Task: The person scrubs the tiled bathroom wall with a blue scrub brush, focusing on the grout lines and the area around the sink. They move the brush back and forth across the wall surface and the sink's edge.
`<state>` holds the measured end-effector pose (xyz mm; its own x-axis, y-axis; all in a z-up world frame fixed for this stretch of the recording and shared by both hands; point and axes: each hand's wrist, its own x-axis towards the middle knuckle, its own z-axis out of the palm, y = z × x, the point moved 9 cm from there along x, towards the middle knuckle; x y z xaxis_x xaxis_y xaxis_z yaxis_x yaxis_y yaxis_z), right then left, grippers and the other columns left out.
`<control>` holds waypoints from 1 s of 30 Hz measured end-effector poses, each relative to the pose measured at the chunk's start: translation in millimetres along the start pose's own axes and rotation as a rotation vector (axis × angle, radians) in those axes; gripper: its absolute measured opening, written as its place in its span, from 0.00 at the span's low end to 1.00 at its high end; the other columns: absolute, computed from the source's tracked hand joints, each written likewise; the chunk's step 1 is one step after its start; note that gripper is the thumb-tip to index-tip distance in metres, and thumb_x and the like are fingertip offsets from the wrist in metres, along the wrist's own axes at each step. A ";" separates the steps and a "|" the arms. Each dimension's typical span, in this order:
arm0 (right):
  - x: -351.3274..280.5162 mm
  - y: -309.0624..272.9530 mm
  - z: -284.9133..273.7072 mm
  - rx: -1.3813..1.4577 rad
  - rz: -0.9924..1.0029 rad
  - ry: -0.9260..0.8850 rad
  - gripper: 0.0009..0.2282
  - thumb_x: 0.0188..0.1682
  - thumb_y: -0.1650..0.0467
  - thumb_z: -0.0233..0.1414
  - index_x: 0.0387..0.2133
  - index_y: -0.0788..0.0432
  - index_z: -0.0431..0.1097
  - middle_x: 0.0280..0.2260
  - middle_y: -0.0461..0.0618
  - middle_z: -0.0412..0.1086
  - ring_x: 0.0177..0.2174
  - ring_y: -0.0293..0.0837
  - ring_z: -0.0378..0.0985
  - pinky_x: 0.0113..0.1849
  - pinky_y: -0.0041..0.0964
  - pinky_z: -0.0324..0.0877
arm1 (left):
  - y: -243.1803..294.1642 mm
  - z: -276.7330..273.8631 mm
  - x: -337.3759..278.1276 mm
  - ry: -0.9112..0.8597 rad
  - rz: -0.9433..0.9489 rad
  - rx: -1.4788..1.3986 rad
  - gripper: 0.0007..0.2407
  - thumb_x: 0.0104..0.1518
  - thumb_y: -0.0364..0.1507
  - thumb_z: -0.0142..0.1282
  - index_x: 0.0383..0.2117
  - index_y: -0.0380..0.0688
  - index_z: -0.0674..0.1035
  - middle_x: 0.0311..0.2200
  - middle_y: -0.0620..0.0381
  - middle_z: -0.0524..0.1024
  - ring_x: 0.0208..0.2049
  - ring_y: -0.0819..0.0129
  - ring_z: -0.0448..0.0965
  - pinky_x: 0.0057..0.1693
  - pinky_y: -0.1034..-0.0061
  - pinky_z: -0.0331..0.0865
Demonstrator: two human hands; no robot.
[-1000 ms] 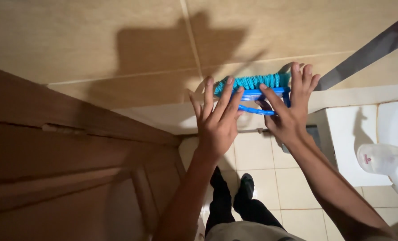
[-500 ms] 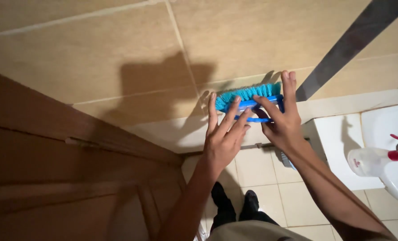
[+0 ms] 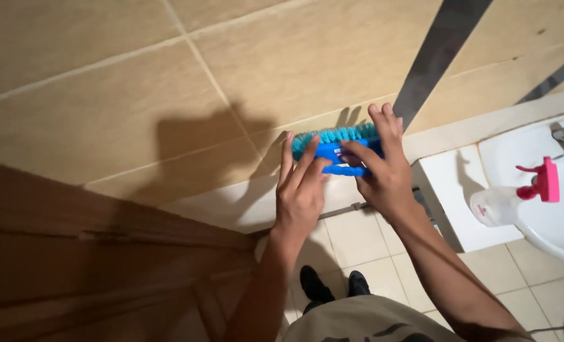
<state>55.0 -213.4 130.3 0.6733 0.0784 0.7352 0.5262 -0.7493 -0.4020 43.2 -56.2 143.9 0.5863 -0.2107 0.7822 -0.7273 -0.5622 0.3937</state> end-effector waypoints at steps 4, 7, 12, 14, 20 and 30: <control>-0.6 4.2 -12.3 -0.025 0.071 -0.013 0.15 0.45 0.73 0.65 0.46 0.56 0.77 0.68 0.63 0.54 0.69 0.70 0.51 0.66 0.71 0.47 | 2.6 13.8 4.2 -0.046 0.010 -0.006 0.11 0.54 0.18 0.65 0.42 0.35 0.79 0.61 0.47 0.72 0.65 0.28 0.65 0.66 0.49 0.69; -5.8 13.9 -19.5 -0.057 0.138 0.001 0.16 0.45 0.71 0.65 0.47 0.54 0.77 0.68 0.62 0.54 0.70 0.69 0.50 0.66 0.71 0.45 | 2.0 23.8 7.0 -0.047 0.029 -0.034 0.10 0.53 0.19 0.65 0.40 0.35 0.79 0.60 0.50 0.72 0.66 0.31 0.65 0.68 0.47 0.66; -20.8 28.7 -31.0 -0.097 0.226 0.056 0.17 0.46 0.72 0.65 0.50 0.54 0.76 0.70 0.62 0.51 0.71 0.68 0.47 0.66 0.70 0.44 | 3.8 47.7 7.5 -0.120 0.042 -0.056 0.09 0.54 0.20 0.64 0.39 0.38 0.79 0.60 0.49 0.72 0.68 0.37 0.62 0.70 0.40 0.55; -26.4 31.9 -35.2 -0.127 0.263 0.061 0.19 0.44 0.75 0.64 0.50 0.54 0.76 0.70 0.63 0.51 0.71 0.69 0.47 0.67 0.70 0.45 | 5.7 56.7 9.0 -0.155 0.057 -0.083 0.09 0.54 0.20 0.63 0.40 0.38 0.79 0.61 0.49 0.72 0.68 0.38 0.62 0.71 0.40 0.54; -44.3 37.4 -45.3 -0.241 0.350 0.097 0.24 0.38 0.81 0.58 0.51 0.55 0.75 0.71 0.63 0.49 0.71 0.69 0.45 0.67 0.68 0.45 | 11.0 83.7 9.4 -0.263 0.080 -0.162 0.09 0.55 0.21 0.63 0.41 0.39 0.79 0.61 0.48 0.72 0.68 0.39 0.64 0.71 0.43 0.57; -68.2 41.1 -69.3 -0.287 0.466 0.152 0.27 0.38 0.81 0.58 0.55 0.55 0.73 0.72 0.63 0.44 0.72 0.68 0.41 0.68 0.67 0.44 | 35.1 98.7 14.6 -0.283 0.190 -0.323 0.07 0.57 0.20 0.60 0.40 0.35 0.79 0.61 0.45 0.72 0.67 0.39 0.66 0.71 0.44 0.59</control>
<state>-5.4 -295.1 101.5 0.7071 -0.3833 0.5942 0.0147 -0.8322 -0.5543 61.5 -157.9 121.5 0.4737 -0.5209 0.7101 -0.8786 -0.2239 0.4219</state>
